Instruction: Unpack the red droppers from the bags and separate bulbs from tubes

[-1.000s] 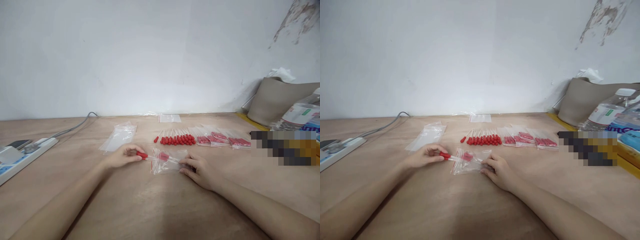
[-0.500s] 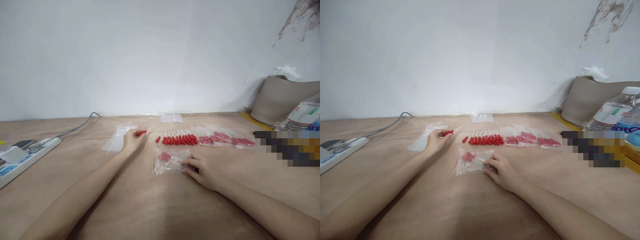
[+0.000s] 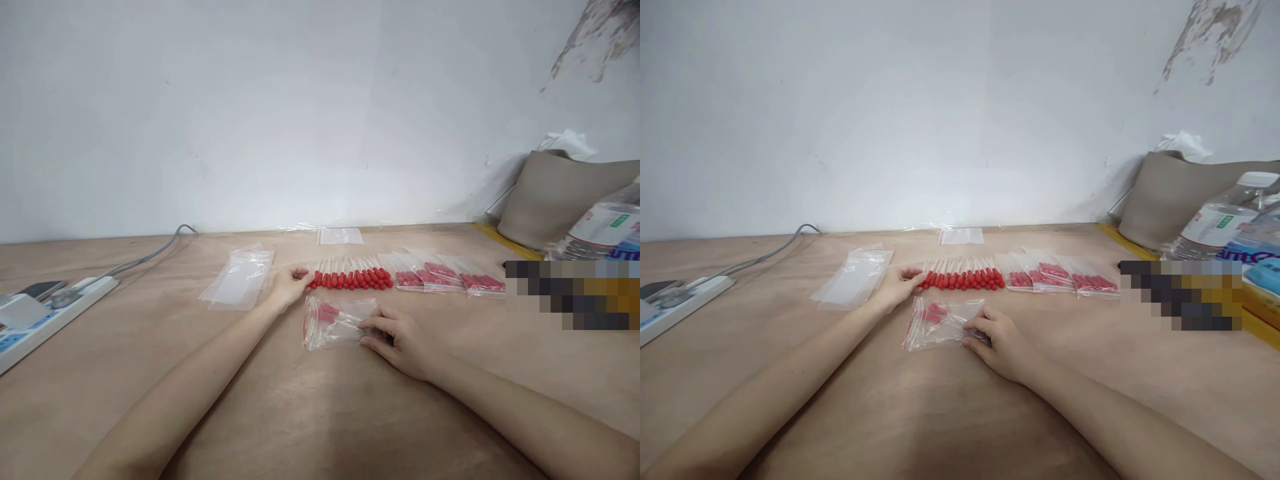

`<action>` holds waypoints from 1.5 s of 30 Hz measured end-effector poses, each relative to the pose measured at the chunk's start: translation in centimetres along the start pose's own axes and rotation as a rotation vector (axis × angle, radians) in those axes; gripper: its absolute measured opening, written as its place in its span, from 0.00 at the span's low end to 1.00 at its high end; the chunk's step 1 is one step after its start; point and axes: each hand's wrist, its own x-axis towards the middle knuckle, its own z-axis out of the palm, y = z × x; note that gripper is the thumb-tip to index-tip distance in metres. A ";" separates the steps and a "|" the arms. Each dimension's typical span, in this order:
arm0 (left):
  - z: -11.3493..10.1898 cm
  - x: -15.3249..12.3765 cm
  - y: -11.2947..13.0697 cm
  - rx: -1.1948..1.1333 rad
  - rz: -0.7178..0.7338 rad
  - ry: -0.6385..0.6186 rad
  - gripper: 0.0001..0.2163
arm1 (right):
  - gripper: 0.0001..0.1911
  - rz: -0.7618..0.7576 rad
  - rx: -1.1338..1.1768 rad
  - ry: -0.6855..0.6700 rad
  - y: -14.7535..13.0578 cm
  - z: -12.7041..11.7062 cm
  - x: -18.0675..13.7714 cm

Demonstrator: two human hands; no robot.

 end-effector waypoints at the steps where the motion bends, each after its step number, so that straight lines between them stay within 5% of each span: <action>1: 0.2 0.0 0.1 -0.004 0.000 -0.008 0.14 | 0.11 0.000 0.000 0.001 0.0 0.0 0.0; 9: -0.4 -0.6 0.2 0.123 0.118 0.000 0.11 | 0.11 0.003 0.007 -0.008 0.0 0.0 0.0; 16: -2.4 -4.8 -0.1 0.259 0.337 0.213 0.09 | 0.13 0.011 -0.001 0.011 0.0 0.0 -0.2; 22: -3.2 -9.5 0.6 0.355 0.596 -0.155 0.08 | 0.17 0.065 -0.057 -0.006 -0.2 -0.3 0.0; 28: -2.7 -8.8 0.7 0.421 0.533 -0.258 0.16 | 0.13 0.040 0.057 -0.085 0.3 -0.7 0.4; 38: -2.3 -9.0 1.7 0.419 0.600 -0.391 0.12 | 0.11 0.013 0.096 -0.059 0.1 -0.7 0.4; 45: -4.4 -7.6 1.4 0.069 0.310 -0.441 0.12 | 0.12 0.008 0.044 -0.016 0.0 -0.7 0.2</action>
